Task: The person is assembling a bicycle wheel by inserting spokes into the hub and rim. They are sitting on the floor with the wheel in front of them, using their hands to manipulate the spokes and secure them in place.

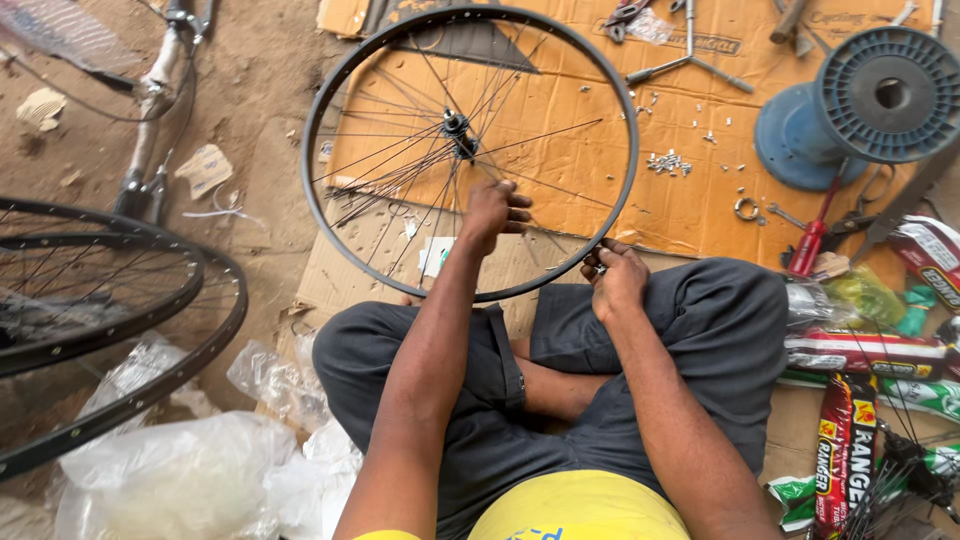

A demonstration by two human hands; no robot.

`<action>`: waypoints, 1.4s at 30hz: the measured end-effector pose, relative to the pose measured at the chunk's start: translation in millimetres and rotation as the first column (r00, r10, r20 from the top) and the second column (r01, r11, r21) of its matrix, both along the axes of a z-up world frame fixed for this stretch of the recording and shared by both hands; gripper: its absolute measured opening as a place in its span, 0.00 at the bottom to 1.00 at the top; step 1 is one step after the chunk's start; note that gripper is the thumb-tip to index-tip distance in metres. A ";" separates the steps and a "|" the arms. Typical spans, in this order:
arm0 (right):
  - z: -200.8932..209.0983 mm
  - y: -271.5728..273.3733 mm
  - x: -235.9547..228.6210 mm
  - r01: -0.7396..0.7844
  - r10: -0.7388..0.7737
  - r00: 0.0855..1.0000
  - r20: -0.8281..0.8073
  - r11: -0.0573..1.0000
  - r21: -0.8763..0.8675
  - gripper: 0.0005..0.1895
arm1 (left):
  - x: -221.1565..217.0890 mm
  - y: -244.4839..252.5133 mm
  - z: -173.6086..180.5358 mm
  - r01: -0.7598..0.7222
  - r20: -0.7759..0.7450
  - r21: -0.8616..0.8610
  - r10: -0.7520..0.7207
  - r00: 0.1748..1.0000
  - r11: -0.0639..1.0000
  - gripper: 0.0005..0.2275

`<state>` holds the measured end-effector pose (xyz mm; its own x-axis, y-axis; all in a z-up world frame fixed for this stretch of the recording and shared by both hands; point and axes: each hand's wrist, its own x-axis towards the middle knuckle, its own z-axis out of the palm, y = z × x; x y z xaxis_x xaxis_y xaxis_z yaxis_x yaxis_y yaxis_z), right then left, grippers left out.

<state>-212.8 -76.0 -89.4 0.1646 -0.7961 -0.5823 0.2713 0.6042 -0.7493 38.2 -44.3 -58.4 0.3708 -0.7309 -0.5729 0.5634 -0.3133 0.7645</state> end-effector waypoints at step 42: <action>92.6 32.8 23.3 -0.128 0.142 0.990 0.017 0.935 -0.329 0.06 | -45.2 16.1 61.9 0.296 -0.180 -0.015 -0.294 0.939 0.955 0.11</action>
<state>-189.5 -43.2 3.1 0.3018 -0.9099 -0.2847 0.2382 0.3611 -0.9016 -6.9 -28.1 3.5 0.0305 -0.7845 -0.6193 0.5707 -0.4950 0.6552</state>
